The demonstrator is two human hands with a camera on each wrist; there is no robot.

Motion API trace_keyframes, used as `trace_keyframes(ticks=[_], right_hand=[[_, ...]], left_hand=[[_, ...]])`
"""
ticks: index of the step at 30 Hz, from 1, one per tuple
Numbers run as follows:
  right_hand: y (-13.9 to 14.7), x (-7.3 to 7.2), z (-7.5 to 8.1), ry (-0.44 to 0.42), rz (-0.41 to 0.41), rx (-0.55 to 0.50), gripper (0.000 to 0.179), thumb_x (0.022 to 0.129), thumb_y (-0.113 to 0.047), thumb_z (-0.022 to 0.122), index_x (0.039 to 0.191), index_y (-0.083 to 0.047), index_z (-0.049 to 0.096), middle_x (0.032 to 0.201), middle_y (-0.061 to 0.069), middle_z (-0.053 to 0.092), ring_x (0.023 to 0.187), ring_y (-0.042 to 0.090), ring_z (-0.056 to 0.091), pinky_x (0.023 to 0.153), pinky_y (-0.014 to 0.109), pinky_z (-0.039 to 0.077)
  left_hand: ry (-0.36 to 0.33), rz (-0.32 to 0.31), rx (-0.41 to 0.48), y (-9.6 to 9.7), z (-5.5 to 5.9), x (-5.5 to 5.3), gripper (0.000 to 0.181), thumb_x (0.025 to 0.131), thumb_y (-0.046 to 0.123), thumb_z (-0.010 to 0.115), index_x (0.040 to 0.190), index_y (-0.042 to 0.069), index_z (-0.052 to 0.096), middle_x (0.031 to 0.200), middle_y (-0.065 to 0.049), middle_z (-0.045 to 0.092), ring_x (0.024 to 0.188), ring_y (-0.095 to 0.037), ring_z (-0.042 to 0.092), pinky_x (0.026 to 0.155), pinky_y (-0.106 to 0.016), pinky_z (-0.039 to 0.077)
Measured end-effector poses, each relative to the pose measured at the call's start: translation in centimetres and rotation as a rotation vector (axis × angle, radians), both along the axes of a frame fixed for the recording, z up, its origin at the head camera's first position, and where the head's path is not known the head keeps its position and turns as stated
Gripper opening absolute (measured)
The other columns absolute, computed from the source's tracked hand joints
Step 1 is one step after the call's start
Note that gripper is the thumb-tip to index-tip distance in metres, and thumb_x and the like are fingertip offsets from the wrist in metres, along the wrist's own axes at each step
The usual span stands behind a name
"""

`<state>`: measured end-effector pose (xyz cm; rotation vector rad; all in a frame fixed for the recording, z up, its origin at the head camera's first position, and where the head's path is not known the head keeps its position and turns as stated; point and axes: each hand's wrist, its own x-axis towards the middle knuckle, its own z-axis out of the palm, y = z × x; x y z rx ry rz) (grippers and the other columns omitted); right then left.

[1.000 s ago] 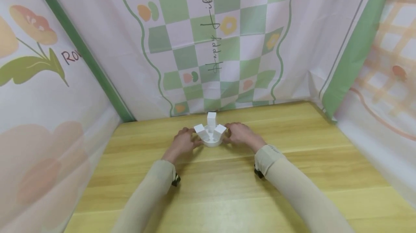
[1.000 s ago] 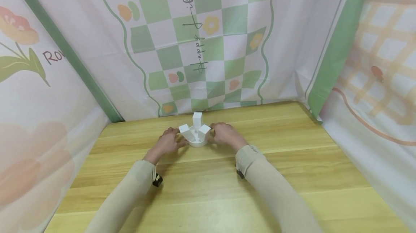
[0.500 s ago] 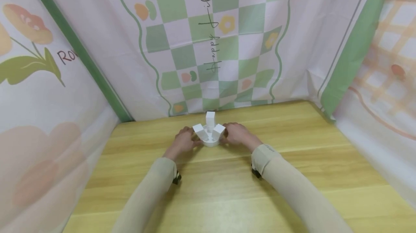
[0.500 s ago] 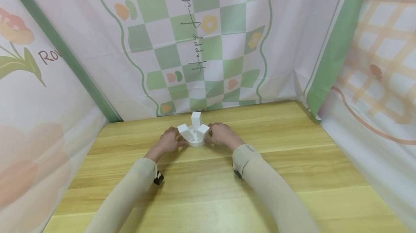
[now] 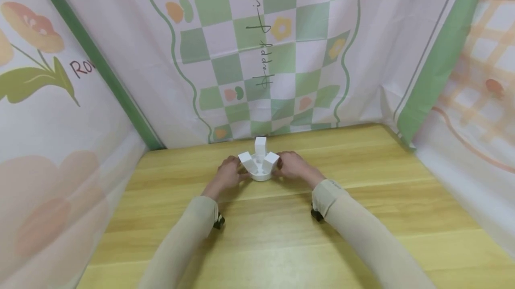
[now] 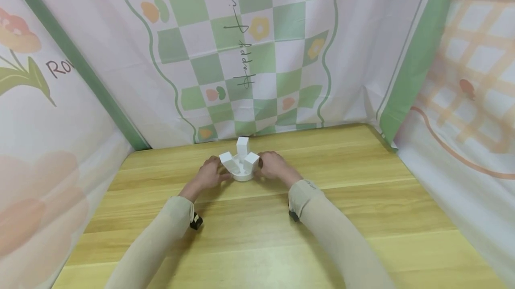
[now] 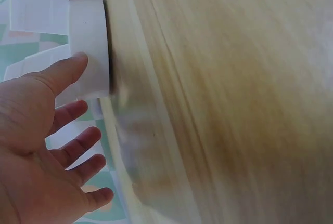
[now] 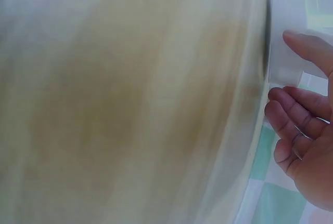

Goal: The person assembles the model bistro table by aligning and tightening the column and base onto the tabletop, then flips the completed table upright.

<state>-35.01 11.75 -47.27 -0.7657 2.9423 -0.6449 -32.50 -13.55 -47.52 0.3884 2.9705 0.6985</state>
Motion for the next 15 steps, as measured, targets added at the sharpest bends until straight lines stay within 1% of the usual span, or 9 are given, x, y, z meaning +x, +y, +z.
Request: trace_keyframes(ticks=[6,11,15], right_hand=[[0.5,0.0,0.9,-0.052,-0.016,-0.085,0.037,0.080,-0.036,0.082,0.102,-0.009,0.071,0.098,0.008,0.075,0.092,0.026,0.069,0.086,0.042,0.057],[0.7,-0.1,1.4,-0.081,0.002,-0.131,0.034,0.082,-0.036,0.080,0.104,-0.011,0.071,0.102,0.007,0.076,0.098,0.026,0.068,0.089,0.042,0.056],[0.9,-0.2,1.8,-0.081,0.023,-0.159,0.032,0.084,-0.036,0.078,0.105,-0.013,0.072,0.103,0.006,0.076,0.102,0.028,0.068,0.091,0.043,0.056]], left_hand=[[0.026,0.004,0.060,-0.1,0.7,0.0,0.062,0.089,0.043,0.072,0.138,0.007,0.057,0.139,-0.017,0.054,0.129,-0.037,0.050,0.115,-0.052,0.038],[0.068,-0.012,0.072,-0.4,0.8,-0.2,0.055,0.089,0.041,0.072,0.132,0.006,0.062,0.137,-0.016,0.058,0.127,-0.037,0.053,0.114,-0.054,0.037],[0.091,-0.014,0.094,-0.6,1.1,-0.1,0.051,0.088,0.040,0.074,0.127,0.008,0.066,0.134,-0.014,0.063,0.126,-0.038,0.056,0.115,-0.063,0.032]])
